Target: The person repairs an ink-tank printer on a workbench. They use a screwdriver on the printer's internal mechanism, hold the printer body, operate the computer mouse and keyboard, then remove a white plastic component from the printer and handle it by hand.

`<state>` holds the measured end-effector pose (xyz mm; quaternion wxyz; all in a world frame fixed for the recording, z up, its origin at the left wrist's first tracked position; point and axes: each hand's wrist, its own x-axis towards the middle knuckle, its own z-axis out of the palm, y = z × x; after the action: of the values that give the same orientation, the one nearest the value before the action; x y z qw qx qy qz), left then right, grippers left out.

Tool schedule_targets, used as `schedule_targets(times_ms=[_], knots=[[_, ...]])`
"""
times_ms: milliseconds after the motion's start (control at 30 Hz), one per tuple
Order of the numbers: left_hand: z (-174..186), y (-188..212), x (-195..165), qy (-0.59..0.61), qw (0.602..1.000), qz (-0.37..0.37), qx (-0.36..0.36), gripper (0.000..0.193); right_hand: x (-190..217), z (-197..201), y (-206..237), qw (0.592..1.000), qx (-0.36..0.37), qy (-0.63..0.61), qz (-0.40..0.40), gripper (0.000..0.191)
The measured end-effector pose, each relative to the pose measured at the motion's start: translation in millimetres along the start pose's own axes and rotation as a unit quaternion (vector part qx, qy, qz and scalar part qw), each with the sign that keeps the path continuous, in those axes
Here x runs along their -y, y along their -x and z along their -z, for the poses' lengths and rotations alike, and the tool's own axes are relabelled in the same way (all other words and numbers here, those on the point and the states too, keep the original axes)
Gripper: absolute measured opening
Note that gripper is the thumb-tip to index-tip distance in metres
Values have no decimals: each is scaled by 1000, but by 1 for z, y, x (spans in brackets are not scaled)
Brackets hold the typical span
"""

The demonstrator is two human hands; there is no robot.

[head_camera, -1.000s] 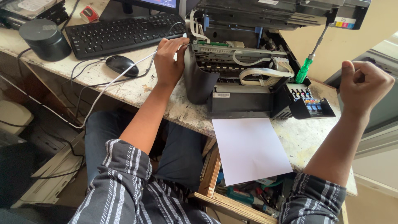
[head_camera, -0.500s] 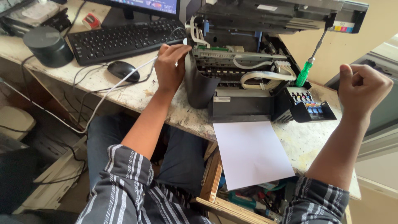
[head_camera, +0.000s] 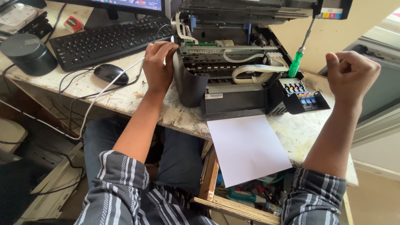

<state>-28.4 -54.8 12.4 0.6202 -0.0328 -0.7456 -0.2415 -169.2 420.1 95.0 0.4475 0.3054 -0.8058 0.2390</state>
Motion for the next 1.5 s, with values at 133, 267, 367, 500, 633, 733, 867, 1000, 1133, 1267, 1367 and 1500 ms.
schedule_targets(times_ms=[133,267,367,500,633,733,867,1000,1133,1267,1367,1500], knots=[[-2,1,2,20,1000,15,10,16,-4,-4,2,999,30,8,-6,10],[-6,5,8,45,999,28,13,14,-1,-6,4,999,51,5,-8,11],[-12,6,14,42,998,52,16,7,2,-5,3,999,52,-9,-3,10],[-18,12,21,23,996,83,16,7,8,-4,-2,998,59,-17,-2,12],[-22,18,28,-6,984,171,53,15,14,-3,-5,996,84,-17,-33,15],[-25,23,35,-26,978,196,69,17,16,-4,-5,993,100,-28,-63,17],[-32,32,49,-99,964,225,101,16,13,-5,-4,992,108,-29,-66,16],[-37,47,62,-224,916,248,222,19,7,-8,-1,993,113,-13,-43,17],[-38,56,66,-266,906,208,257,24,0,-10,2,993,114,-7,-43,15],[-35,53,65,-239,905,232,266,23,-5,-12,2,993,116,-10,-25,15],[-34,52,63,-250,892,240,291,23,-8,-12,4,994,108,-13,-8,15],[-36,56,66,-256,888,237,299,20,-14,-11,7,995,101,-8,-2,14]])
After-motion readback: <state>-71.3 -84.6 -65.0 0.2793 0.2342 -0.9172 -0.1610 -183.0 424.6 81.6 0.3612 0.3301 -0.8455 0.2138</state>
